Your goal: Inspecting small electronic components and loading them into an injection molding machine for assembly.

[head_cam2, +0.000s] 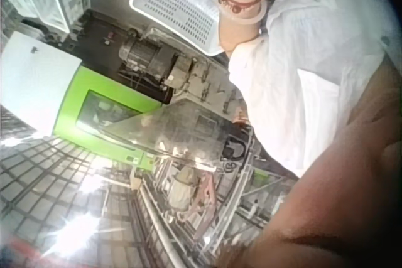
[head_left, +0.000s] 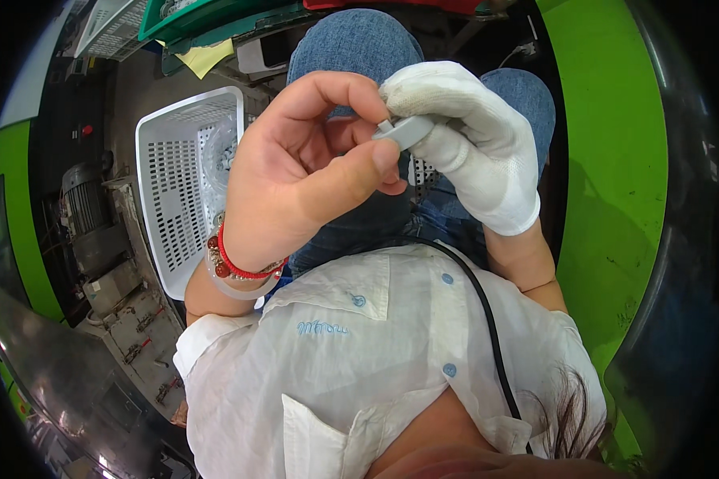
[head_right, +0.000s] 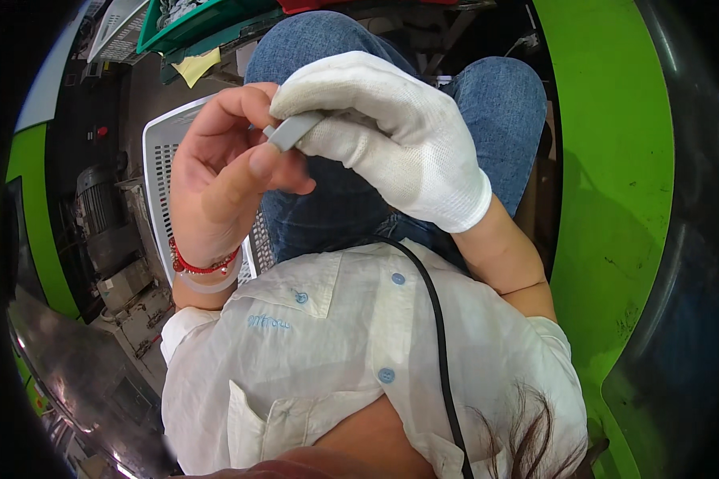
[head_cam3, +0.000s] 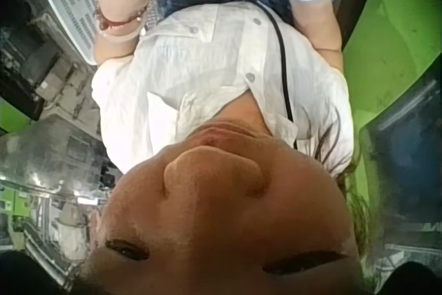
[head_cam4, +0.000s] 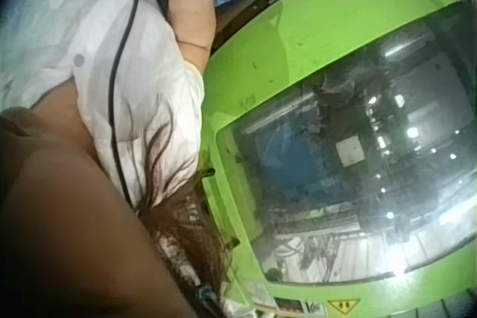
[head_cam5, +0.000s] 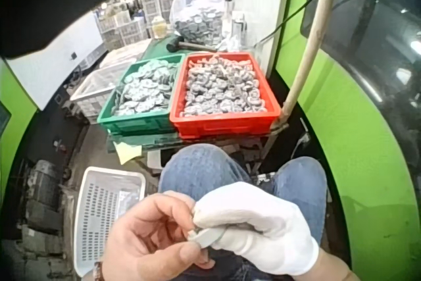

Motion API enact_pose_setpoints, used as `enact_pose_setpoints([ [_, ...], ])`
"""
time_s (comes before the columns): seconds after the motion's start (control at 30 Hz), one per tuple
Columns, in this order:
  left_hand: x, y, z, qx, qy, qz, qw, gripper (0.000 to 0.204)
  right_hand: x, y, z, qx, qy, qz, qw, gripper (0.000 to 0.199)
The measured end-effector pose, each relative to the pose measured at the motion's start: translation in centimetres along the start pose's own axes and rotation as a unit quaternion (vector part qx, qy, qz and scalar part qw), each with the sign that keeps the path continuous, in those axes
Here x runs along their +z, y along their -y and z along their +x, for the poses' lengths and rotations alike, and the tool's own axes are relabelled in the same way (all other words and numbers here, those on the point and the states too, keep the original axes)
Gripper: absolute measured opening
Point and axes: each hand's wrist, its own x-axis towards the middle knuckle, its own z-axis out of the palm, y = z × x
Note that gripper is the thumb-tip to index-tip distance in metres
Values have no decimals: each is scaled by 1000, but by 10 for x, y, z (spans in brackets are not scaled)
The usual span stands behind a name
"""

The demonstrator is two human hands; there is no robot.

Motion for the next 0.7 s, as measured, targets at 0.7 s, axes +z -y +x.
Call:
enact_pose_setpoints([
  [0.7, 5, 1, -1, -6, 0, -27, 1000, 34, 3, -6, -4, 22, -15, 95, 995, 26],
])
